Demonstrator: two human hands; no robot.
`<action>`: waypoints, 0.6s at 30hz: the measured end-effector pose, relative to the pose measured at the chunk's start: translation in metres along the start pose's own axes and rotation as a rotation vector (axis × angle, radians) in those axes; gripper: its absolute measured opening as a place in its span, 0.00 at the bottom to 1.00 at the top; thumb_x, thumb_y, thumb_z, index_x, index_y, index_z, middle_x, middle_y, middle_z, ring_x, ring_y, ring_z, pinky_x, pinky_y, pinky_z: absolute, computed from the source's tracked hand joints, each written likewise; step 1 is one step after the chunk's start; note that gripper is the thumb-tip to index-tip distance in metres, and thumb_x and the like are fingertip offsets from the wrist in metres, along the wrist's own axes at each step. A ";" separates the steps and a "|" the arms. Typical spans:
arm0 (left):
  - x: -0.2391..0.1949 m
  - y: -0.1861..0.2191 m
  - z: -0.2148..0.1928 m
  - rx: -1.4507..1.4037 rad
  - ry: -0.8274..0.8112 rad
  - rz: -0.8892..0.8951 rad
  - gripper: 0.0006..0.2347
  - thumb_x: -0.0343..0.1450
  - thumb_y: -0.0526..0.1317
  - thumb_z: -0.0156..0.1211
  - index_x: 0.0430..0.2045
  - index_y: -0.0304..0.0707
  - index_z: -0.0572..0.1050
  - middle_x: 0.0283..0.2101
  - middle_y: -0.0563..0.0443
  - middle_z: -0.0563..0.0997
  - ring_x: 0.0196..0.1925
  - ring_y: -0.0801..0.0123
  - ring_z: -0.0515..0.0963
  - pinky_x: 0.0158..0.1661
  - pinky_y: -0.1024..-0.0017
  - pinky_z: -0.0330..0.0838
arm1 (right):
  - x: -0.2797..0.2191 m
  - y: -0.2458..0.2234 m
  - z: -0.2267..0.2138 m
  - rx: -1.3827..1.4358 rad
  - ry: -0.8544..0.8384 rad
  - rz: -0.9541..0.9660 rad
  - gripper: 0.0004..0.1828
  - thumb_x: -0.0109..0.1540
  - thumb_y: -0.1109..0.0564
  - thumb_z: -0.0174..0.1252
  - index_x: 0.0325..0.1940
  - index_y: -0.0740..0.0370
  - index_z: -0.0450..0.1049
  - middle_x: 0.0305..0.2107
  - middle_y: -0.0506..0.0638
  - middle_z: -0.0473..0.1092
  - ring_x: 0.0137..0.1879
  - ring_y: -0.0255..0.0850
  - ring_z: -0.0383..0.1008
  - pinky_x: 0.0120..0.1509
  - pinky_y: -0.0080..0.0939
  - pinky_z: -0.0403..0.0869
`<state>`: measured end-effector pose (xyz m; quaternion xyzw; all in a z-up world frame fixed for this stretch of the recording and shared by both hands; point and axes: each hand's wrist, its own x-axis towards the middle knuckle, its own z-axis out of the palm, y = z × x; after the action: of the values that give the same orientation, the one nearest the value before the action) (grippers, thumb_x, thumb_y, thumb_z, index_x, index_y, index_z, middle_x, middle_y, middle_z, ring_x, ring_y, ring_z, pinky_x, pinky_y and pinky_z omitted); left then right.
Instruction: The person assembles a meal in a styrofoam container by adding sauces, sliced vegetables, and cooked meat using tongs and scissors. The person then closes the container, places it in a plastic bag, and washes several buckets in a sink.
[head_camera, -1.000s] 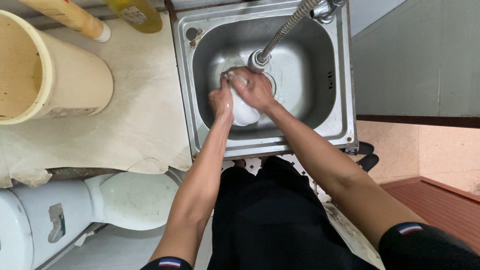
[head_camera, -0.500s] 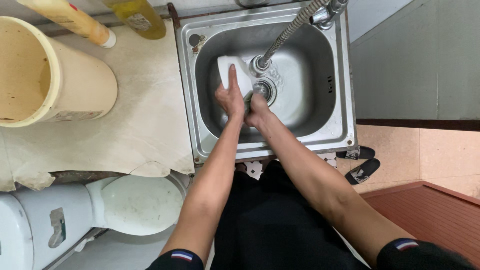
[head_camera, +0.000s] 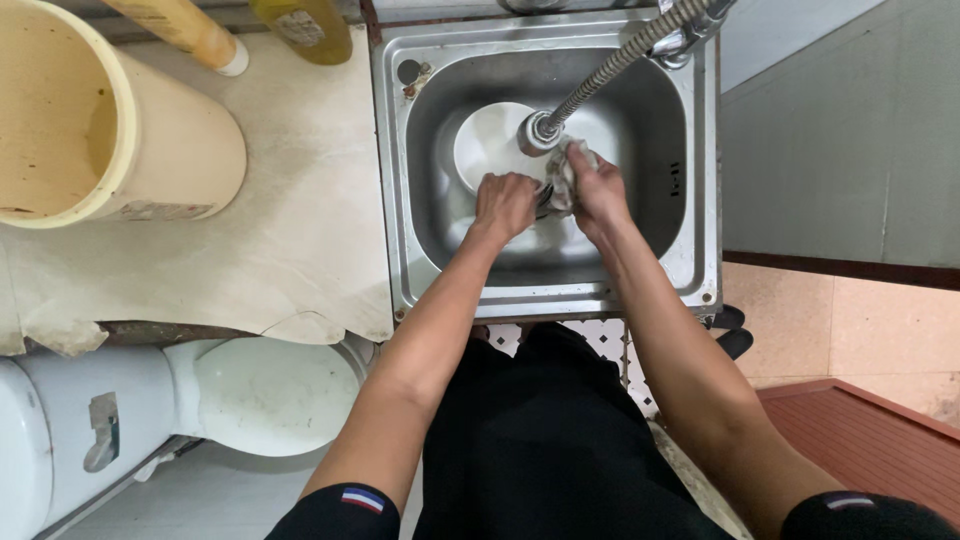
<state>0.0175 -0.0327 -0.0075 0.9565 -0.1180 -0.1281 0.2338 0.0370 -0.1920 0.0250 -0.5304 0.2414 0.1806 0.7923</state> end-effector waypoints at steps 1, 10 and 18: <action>-0.003 -0.002 0.000 0.041 -0.085 -0.025 0.04 0.64 0.35 0.62 0.28 0.42 0.83 0.31 0.41 0.83 0.39 0.50 0.83 0.45 0.54 0.74 | -0.002 -0.009 0.006 0.163 -0.046 0.062 0.14 0.72 0.51 0.52 0.51 0.63 0.76 0.37 0.51 0.77 0.37 0.39 0.77 0.38 0.39 0.74; -0.015 -0.029 -0.001 -0.352 0.815 -0.375 0.06 0.76 0.40 0.60 0.40 0.41 0.81 0.46 0.41 0.85 0.51 0.51 0.84 0.54 0.57 0.77 | 0.010 -0.062 0.023 0.858 -0.099 0.039 0.17 0.68 0.44 0.45 0.36 0.55 0.72 0.29 0.46 0.72 0.34 0.40 0.71 0.40 0.41 0.73; 0.008 -0.049 0.028 -1.409 0.200 -1.056 0.24 0.68 0.27 0.46 0.61 0.42 0.65 0.57 0.36 0.76 0.45 0.44 0.84 0.31 0.55 0.87 | 0.037 -0.010 0.015 0.719 -0.503 0.153 0.20 0.67 0.45 0.44 0.50 0.58 0.75 0.38 0.51 0.74 0.37 0.38 0.72 0.39 0.39 0.72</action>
<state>0.0243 -0.0041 -0.0562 0.5266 0.4661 -0.1782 0.6882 0.0750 -0.1809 0.0159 -0.1413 0.1271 0.2666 0.9449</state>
